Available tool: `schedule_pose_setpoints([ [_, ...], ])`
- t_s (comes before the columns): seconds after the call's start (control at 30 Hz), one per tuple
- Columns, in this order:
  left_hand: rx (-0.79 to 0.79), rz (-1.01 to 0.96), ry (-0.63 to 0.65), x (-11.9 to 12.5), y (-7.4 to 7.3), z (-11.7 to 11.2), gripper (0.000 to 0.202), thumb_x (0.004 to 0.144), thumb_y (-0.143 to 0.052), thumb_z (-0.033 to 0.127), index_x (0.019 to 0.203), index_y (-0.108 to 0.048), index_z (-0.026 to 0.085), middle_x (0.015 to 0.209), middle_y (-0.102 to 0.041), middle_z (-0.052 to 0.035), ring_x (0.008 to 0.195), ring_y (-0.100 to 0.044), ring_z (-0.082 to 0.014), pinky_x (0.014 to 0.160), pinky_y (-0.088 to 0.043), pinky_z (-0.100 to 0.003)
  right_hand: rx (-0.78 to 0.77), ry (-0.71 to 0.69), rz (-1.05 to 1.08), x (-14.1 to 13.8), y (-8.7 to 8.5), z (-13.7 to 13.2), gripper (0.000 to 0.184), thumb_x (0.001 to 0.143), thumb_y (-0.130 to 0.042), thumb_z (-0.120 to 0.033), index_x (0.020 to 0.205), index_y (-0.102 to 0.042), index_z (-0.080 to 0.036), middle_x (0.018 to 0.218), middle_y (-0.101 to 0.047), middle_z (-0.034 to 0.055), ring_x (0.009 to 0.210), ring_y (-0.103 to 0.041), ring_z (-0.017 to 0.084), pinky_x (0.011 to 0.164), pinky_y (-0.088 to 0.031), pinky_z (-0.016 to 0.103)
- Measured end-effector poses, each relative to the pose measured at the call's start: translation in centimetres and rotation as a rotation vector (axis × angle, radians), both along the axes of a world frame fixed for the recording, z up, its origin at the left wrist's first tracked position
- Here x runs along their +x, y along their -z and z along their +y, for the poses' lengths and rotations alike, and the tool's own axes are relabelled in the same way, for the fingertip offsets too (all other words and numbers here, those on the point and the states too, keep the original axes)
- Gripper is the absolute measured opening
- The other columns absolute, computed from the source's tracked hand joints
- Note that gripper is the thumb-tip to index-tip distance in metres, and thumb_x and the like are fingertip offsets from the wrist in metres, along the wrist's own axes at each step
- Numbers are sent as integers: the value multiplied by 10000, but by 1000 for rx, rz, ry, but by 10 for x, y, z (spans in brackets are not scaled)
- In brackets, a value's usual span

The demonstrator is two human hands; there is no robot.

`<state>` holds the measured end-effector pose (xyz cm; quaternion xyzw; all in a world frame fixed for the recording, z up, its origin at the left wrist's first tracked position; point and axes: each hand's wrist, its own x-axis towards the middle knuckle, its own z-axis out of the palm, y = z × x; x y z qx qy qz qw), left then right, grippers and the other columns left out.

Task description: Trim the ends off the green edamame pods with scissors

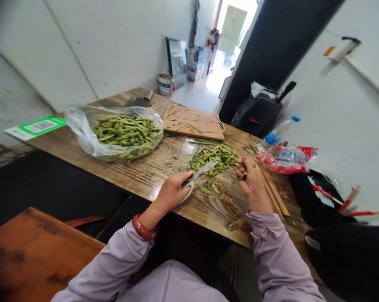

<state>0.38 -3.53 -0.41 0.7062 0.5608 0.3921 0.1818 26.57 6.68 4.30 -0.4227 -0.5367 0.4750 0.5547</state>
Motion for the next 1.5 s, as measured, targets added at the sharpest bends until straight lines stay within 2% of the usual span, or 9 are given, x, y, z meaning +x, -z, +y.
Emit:
schedule_pose_setpoints([
  [0.13, -19, 34, -10, 2, -1, -3, 395, 870, -665, 223, 1264, -692, 226, 1165, -773, -85, 1024, -737, -242, 921, -583, -339, 65, -113, -39, -36, -56, 8, 343, 816, -764, -527, 813, -519, -287, 788, -555, 18, 519, -348, 122, 441, -205, 313],
  [0.27, -32, 44, 6, 4, -1, -5, 404, 873, -642, 198, 1274, -682, 225, 1152, -771, -85, 1026, -732, -237, 926, -575, -334, 98, -318, -114, -108, -98, 21, 360, 791, -801, -515, 881, -560, -263, 828, -588, 8, 565, -409, 101, 455, -282, 274],
  [0.5, -62, 42, 29, 3, 0, -5, 438, 875, -623, 187, 1311, -664, 195, 1214, -755, -103, 1096, -718, -252, 976, -556, -348, 307, -545, -386, -250, -115, 64, 541, 886, -588, -727, 1077, -617, -222, 877, -642, 35, 673, -554, 98, 554, -459, 238],
  [0.63, -100, 58, 15, 3, -2, -6, 466, 866, -627, 182, 1329, -658, 217, 1242, -751, -87, 1126, -711, -254, 976, -557, -348, 278, -732, -535, -284, -126, 63, 560, 913, -618, -651, 1220, -646, -183, 1006, -692, 59, 857, -628, 123, 681, -516, 235],
  [0.77, -102, 69, 21, 2, -3, -5, 473, 869, -622, 183, 1340, -647, 218, 1252, -749, -81, 1135, -707, -244, 986, -549, -332, 280, -680, -537, -255, -148, 57, 530, 923, -662, -553, 1300, -649, -181, 1154, -700, 93, 974, -651, 143, 796, -537, 268],
  [0.93, -64, 51, 6, 1, -1, -2, 422, 887, -628, 213, 1306, -672, 229, 1226, -761, -81, 1110, -718, -241, 991, -549, -329, 272, -455, -580, -161, -152, 73, 421, 911, -687, -443, 1233, -704, -171, 1118, -719, 90, 925, -680, 149, 768, -538, 276],
  [1.03, -44, 18, -9, 0, 1, 2, 414, 875, -663, 240, 1289, -687, 238, 1254, -754, -81, 1106, -725, -253, 980, -560, -340, 262, -218, -627, -95, -128, 90, 362, 899, -670, -366, 1181, -730, -146, 1072, -742, 91, 864, -679, 153, 750, -542, 289],
  [1.2, 6, -71, -38, -3, 6, 7, 443, 855, -697, 263, 1293, -695, 199, 1287, -739, -117, 1159, -714, -279, 1024, -558, -386, 99, 41, -907, -14, -64, 107, 409, 921, -588, -328, 1245, -709, -109, 1118, -766, 125, 910, -707, 186, 861, -564, 353],
  [1.5, -14, -43, -61, -7, 5, 7, 449, 835, -698, 244, 1282, -705, 208, 1246, -758, -113, 1121, -731, -286, 1010, -571, -417, 29, 232, -1149, 11, 25, 114, 437, 976, -498, -353, 1295, -697, -132, 1357, -683, 190, 1298, -628, 282, 1129, -437, 414],
])
